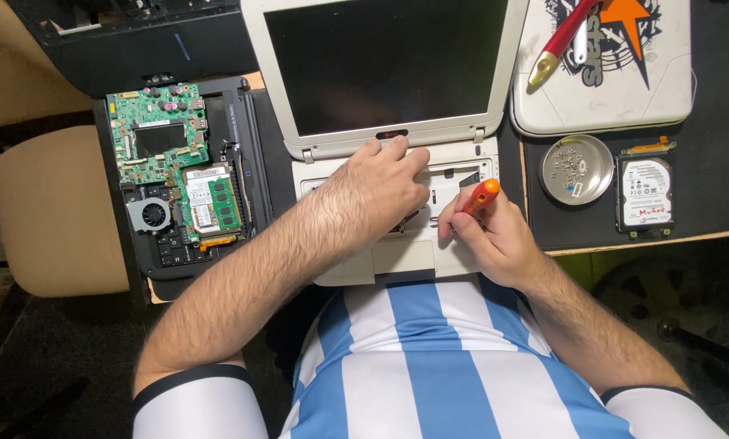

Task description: Disassembling a laptop to extract the internal hard drive using a screwdriver.

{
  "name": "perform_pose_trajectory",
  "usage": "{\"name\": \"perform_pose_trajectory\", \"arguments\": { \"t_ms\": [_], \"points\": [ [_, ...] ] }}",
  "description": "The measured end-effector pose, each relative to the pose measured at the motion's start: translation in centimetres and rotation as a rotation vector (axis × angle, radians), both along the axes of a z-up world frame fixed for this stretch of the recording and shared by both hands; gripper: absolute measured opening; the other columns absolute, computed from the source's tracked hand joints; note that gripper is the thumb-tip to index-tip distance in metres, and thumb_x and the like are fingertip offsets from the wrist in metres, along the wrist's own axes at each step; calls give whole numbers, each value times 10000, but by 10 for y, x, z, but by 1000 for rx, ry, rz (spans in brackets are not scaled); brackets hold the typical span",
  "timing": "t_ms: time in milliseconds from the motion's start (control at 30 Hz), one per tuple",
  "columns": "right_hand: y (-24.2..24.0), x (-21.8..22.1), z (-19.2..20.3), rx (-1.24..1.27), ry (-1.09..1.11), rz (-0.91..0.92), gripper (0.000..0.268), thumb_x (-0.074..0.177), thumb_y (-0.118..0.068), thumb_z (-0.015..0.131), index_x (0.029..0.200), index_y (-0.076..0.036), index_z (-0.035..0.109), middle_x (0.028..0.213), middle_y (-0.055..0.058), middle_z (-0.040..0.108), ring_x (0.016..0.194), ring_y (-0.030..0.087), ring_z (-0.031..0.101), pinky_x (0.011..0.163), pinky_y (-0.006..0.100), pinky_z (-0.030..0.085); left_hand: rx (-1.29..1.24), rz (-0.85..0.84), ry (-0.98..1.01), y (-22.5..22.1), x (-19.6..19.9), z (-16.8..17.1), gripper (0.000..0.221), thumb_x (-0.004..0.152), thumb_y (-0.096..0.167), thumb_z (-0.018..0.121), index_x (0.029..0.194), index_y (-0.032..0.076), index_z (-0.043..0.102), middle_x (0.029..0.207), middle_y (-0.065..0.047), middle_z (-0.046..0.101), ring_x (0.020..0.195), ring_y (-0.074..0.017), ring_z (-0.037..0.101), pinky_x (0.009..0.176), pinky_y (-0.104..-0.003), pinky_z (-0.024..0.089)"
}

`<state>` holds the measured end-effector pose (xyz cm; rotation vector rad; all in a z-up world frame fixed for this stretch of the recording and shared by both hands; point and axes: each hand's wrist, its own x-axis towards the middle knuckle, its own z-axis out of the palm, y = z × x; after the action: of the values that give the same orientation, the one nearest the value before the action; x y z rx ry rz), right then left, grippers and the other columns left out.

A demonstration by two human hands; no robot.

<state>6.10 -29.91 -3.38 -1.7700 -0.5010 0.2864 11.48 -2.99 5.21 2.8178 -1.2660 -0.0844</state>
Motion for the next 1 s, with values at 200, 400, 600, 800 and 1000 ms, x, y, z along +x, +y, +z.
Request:
{"name": "perform_pose_trajectory", "arguments": {
  "t_ms": [200, 400, 600, 800, 1000],
  "points": [
    [-3, 1, -8, 125, -2, -11, 201, 1295, -311, 463, 1242, -132, 540, 946, 93, 855, 872, 188, 750, 869, 375, 637, -112, -23, 173, 6, 10, 13, 120, 967, 188, 991, 1068, 199, 926, 1162, -51, 751, 1145, -294, 686, 890, -451, 548],
    [-7, 5, -4, 291, 27, -16, 227, 1244, -183, 620, 1092, -188, 451, 995, 101, 758, 908, 195, 740, 853, 342, 602, -522, 155, 493, 9, -16, 29, 173, 1045, 15, 880, 1166, 106, 796, 1035, -108, 852, 1088, -363, 835, 923, -510, 675],
    [3, 4, 8, 246, -13, -69, 458, 1098, -32, 880, 981, -158, 456, 1139, 169, 875, 952, 217, 847, 877, 365, 642, -789, 380, 499, -9, -54, 7, 190, 1111, 107, 853, 1278, 194, 824, 1049, -26, 885, 920, -238, 897, 822, -370, 750],
    [-3, -3, 36, 167, -7, -62, 440, 1127, -40, 861, 975, -161, 466, 1138, 130, 921, 935, 187, 864, 865, 336, 635, -772, 380, 496, -15, -57, 1, 174, 1053, 81, 915, 1198, 157, 857, 974, -36, 917, 851, -243, 915, 772, -383, 764],
    [-22, -13, 86, -27, -112, -217, 309, 1044, -35, 936, 955, -125, 654, 927, 64, 919, 670, 146, 721, 657, 291, 555, -823, 337, 522, -33, -62, 1, 246, 1058, 88, 897, 1284, 186, 890, 1039, -10, 941, 874, -231, 913, 814, -383, 771]
  ]
}}
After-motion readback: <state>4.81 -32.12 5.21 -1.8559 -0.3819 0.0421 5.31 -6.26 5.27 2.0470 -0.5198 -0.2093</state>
